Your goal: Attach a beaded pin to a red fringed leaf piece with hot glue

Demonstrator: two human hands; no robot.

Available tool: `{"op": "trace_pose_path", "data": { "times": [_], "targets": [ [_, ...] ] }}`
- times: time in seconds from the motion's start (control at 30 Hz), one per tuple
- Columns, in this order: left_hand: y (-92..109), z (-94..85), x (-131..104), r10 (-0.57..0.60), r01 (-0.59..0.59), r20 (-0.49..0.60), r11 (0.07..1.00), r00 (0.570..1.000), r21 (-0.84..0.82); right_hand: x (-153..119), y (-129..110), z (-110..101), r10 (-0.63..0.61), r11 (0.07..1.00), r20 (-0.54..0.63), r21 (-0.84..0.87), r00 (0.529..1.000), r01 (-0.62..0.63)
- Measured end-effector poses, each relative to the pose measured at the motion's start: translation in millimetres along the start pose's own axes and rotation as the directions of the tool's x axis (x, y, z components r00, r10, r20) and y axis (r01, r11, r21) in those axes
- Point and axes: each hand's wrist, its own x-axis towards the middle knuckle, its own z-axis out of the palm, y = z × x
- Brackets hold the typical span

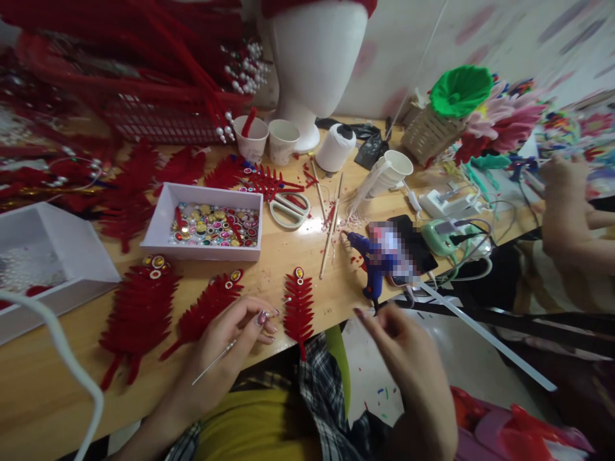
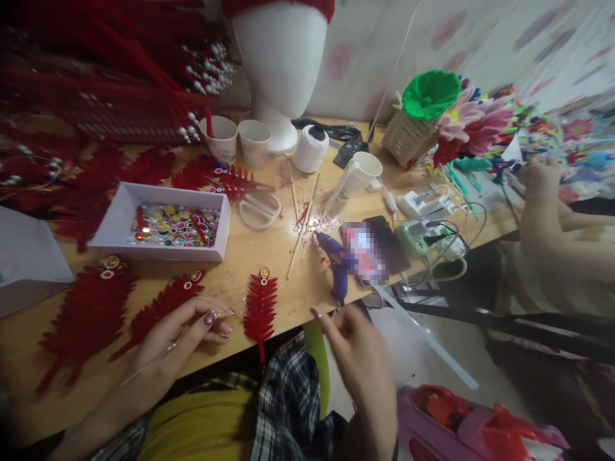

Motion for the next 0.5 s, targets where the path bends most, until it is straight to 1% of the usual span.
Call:
{"op": "trace_pose_path", "data": {
  "times": [0.03, 0.07, 0.1, 0.2, 0.23, 0.27, 0.33, 0.4, 0.43, 0.5],
  "targets": [
    [-1, 0.5, 1, 0.003, -0.003, 0.015, 1.000, 1.000, -0.006, 6, 7, -4, 0.028, 0.999, -0.183, -0.017, 0.983, -0.031],
    [-1, 1.1, 1, 0.011, -0.010, 0.025, 1.000, 1.000, -0.008, 14, 12, -6, 0.003, 1.000, -0.321, -0.009, 0.947, -0.006],
    [-2, 1.5, 2, 0.019, -0.018, 0.031, 1.000, 0.999, -0.006, 23, 14, -5, -0.046, 0.999, -0.353, 0.006, 0.934, 0.051],
    [-5, 2.0, 1, 0.010, -0.009, 0.042, 1.000, 0.999, -0.008, 51, 6, 4, -0.178, 0.978, -0.351, 0.043, 0.919, 0.206],
    [-6, 2.1, 0, -0.006, 0.007, 0.050, 1.000, 0.999, -0.017, 59, 1, 9, -0.203, 0.971, -0.349, 0.047, 0.915, 0.233],
    [-6, 2.1, -1, -0.025, 0.026, 0.059, 0.999, 0.998, -0.026, 66, -4, 13, -0.195, 0.972, -0.358, 0.055, 0.913, 0.229],
    [-7, 2.4, -3, -0.059, 0.061, 0.060, 0.998, 0.996, -0.028, 75, -10, 19, -0.133, 0.982, -0.345, 0.080, 0.929, 0.171],
    [-7, 2.9, -4, -0.060, 0.060, 0.052, 0.998, 0.997, -0.011, 76, -10, 20, -0.088, 0.985, -0.344, 0.109, 0.935, 0.132],
    [-6, 3.0, -5, -0.049, 0.049, 0.054, 0.999, 0.997, 0.002, 73, -7, 17, -0.087, 0.981, -0.344, 0.133, 0.935, 0.141],
    [-5, 2.9, -5, -0.027, 0.024, 0.075, 0.999, 0.997, 0.040, 61, -2, 8, -0.131, 0.959, -0.331, 0.195, 0.935, 0.203]
  ]
}}
